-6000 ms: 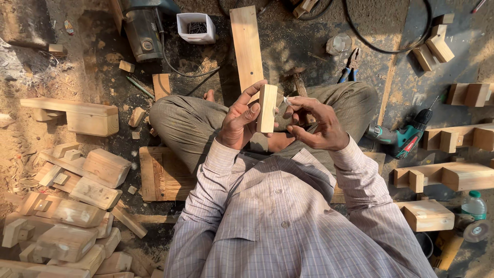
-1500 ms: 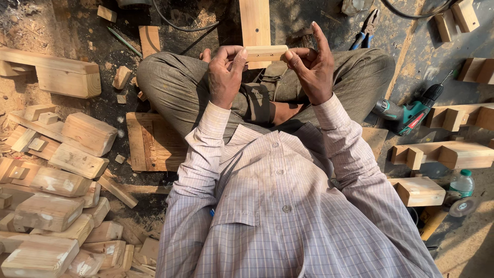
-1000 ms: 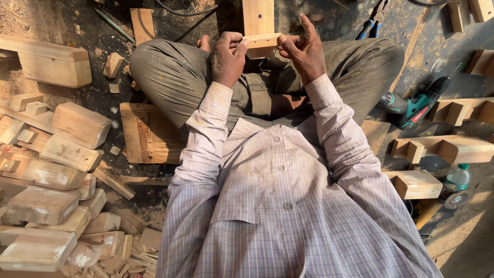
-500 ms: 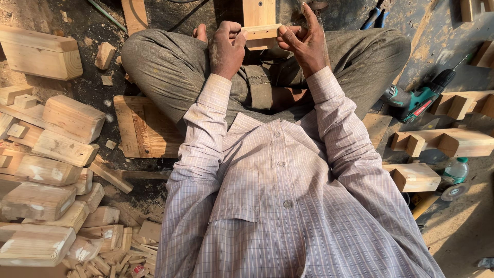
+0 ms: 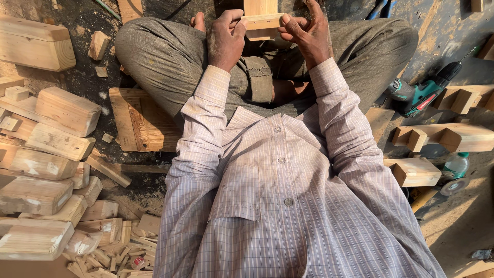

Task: The person sits cross-legged on the workshop floor and hammers nails into small wooden blocks and a wooden board using a hammer. They pick up nails from a container, position them on the wood pieces, drive them in, and set finished blocks onto a pile of similar parts.

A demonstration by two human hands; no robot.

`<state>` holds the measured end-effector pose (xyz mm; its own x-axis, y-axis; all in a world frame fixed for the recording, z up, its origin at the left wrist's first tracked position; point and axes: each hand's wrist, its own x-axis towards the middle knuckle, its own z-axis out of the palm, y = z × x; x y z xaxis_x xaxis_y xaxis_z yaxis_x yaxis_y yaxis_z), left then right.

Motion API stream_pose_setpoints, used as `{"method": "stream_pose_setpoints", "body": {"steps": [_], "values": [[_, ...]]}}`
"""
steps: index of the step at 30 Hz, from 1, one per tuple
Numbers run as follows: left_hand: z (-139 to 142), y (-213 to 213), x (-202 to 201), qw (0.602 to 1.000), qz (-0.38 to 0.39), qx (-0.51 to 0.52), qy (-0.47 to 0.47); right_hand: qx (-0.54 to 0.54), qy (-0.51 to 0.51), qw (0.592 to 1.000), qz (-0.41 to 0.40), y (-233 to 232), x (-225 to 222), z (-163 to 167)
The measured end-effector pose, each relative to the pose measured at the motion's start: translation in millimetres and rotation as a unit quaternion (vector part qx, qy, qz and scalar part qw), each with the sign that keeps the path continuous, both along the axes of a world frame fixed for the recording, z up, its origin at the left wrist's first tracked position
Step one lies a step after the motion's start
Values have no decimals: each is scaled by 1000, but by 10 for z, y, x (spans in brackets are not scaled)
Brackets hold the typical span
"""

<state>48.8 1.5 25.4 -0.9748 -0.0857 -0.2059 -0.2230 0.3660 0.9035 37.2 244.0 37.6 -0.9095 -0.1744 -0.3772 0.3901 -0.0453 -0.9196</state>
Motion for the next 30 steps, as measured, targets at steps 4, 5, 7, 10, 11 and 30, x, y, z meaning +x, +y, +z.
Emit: {"method": "stream_pose_setpoints", "body": {"steps": [4, 5, 7, 10, 11, 30], "values": [[-6, -12, -8, 1000, -1, 9, -4, -6, 13, 1000, 3, 3, 12, -32], [-10, -14, -11, 1000, -3, 0, -3, -3, 15, 1000, 6, 11, 12, -40], [-19, -18, -15, 1000, -5, 1, -1, -3, 14, 1000, 8, 29, 12, -56], [-36, -17, -18, 1000, -7, 16, 2, -8, 8, 1000, 8, 53, 11, -86], [-40, -15, -19, 1000, -7, 11, 4, -7, 10, 1000, 10, 58, 12, -98], [-45, 8, -17, 1000, -4, 9, -2, 7, 36, 999, 21, 95, 19, -201]]}}
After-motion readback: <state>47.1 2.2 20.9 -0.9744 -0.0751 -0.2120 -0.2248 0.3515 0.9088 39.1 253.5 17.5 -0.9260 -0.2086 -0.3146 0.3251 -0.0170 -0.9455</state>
